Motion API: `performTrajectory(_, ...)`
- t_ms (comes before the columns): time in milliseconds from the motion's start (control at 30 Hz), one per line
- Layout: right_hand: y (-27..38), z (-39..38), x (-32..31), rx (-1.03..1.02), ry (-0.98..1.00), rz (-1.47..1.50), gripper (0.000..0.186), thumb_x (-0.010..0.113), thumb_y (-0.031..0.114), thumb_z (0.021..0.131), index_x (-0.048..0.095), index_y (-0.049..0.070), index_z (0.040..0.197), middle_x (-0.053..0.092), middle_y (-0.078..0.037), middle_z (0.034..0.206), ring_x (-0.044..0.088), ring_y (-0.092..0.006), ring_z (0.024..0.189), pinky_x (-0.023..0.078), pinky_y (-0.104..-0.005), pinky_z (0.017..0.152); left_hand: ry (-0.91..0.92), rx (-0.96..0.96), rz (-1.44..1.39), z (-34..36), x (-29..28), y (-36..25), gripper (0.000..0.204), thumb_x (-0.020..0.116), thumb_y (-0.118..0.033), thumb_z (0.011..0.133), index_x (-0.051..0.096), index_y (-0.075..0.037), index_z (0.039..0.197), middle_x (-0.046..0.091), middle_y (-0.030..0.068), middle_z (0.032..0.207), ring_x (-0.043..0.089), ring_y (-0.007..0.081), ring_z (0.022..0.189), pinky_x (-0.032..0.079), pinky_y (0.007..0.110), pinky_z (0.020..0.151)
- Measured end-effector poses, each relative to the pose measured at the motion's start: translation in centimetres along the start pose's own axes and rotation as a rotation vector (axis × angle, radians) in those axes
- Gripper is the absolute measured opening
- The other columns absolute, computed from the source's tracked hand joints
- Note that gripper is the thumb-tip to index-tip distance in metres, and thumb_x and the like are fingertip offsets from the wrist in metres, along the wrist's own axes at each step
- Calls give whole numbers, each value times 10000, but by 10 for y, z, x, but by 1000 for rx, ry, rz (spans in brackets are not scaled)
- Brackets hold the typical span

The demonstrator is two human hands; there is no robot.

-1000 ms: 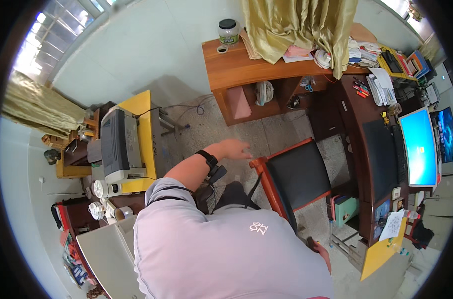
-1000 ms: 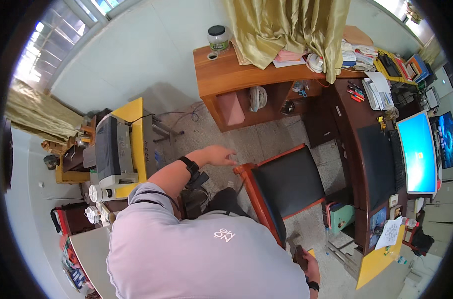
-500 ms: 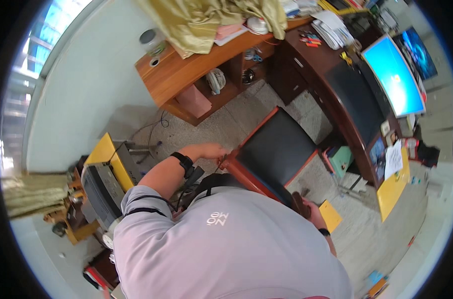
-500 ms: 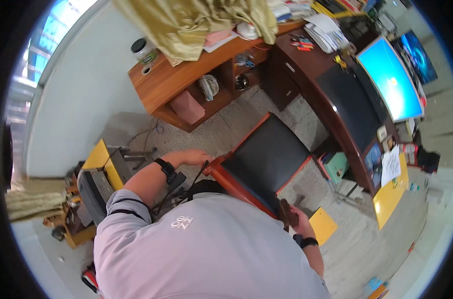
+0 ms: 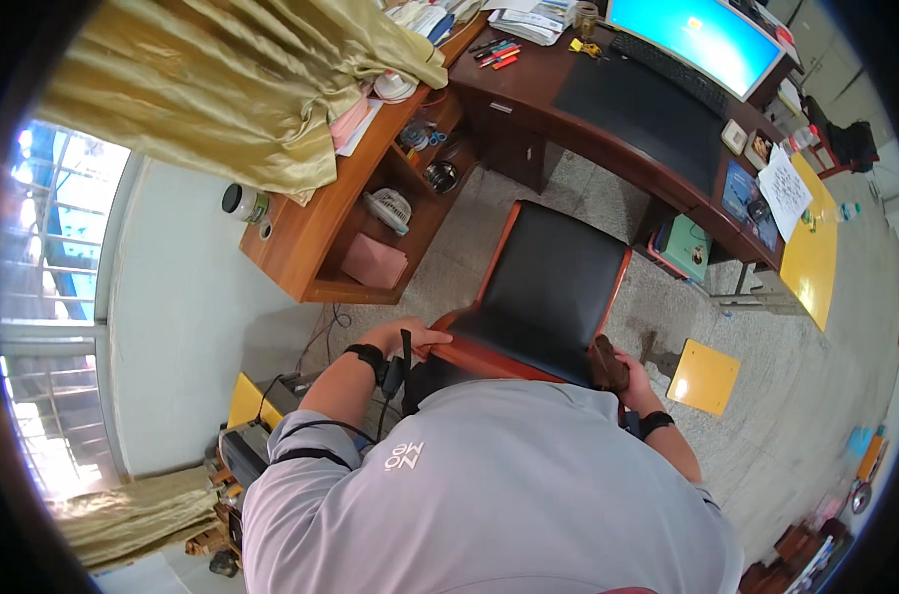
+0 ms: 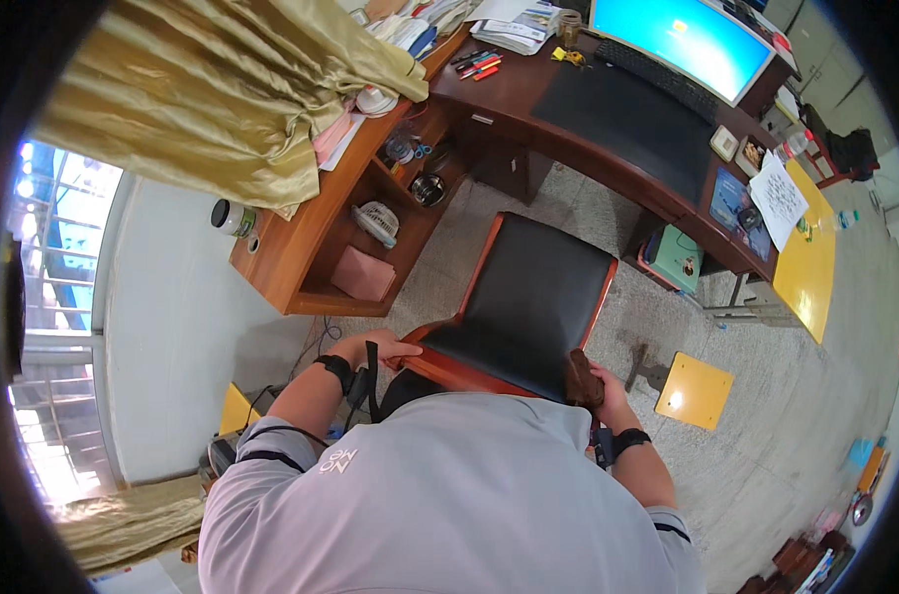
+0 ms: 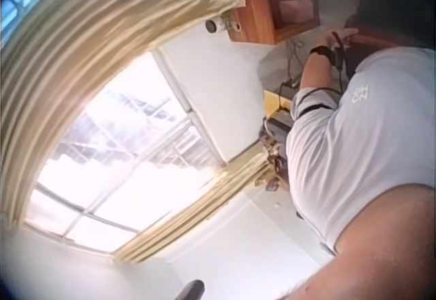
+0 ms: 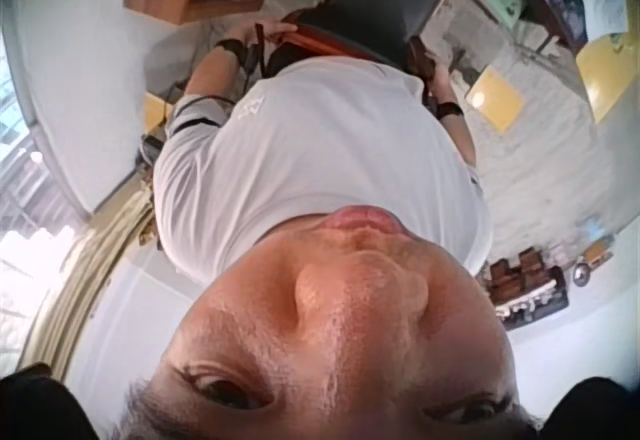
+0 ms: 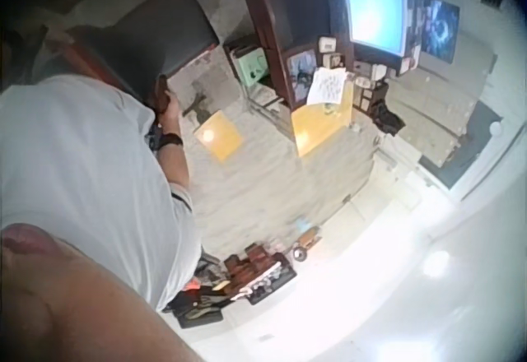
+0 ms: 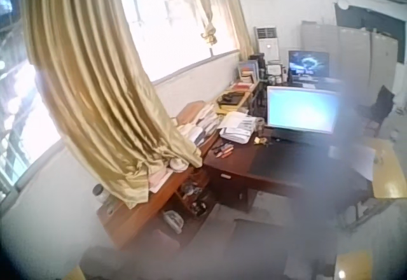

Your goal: The recorder wipes various office surfaces including a yellow table, a desk, and a wall using a brown cloth.

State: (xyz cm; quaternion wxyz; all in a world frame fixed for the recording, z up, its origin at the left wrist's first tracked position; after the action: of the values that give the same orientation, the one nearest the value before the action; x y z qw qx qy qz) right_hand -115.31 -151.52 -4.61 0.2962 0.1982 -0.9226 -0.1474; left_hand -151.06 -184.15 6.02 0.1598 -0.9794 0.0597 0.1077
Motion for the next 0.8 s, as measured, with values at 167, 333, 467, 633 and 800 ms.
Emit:
performTrajectory(167, 6, -13, -13, 17, -19, 35, 484, 532, 252, 923, 554, 114, 1387, 617, -104, 1356, 588, -290, 1224, 446, -443, 1073, 39, 133, -178, 39, -8, -17, 649, 663, -648, 854, 665, -22, 683, 638, 81, 690, 642, 205, 689, 520, 327, 701)
performTrajectory(333, 3, -23, -39, 0, -149, 100, 464, 538, 261, 922, 582, 111, 1359, 635, -103, 1331, 589, -301, 1215, 446, -450, 1066, 97, 185, -21, 34, -25, -73, 642, 666, -618, 870, 693, 18, 782, 664, 115, 756, 698, 239, 729, 555, 338, 686)
performTrajectory(467, 4, -12, -38, 51, -126, 129, 467, 539, 252, 927, 563, 111, 1371, 638, -111, 1322, 604, -303, 1192, 461, -447, 1056, 90, 169, 13, 39, -39, -70, 602, 600, -606, 893, 711, -25, 780, 710, 85, 785, 700, 210, 757, 522, 346, 717)
performTrajectory(633, 20, 0, -20, -23, -150, 25, 446, 516, 256, 936, 587, 137, 1359, 643, -91, 1325, 602, -298, 1211, 466, -442, 1046, 204, 252, -76, 78, -27, -36, 696, 608, -665, 878, 717, 17, 798, 666, 100, 743, 675, 241, 698, 559, 345, 709)
performTrajectory(800, 24, -13, -18, -20, -307, -40, 414, 502, 250, 938, 611, 133, 1320, 660, -91, 1294, 619, -304, 1185, 477, -473, 1030, 219, 333, 134, 51, -42, -57, 784, 503, -752, 885, 758, -14, 815, 694, 90, 729, 672, 254, 781, 540, 399, 772)
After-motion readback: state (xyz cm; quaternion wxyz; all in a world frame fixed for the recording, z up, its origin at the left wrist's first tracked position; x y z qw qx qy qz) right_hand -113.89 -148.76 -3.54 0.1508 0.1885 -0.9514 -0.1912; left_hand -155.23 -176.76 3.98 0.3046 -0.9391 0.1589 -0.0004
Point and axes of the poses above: each hand's wrist, its own z-axis towards the middle knuckle, its own x-axis out of the palm, y = z × x, the point moved 7 cm from there along z, towards the middle knuckle
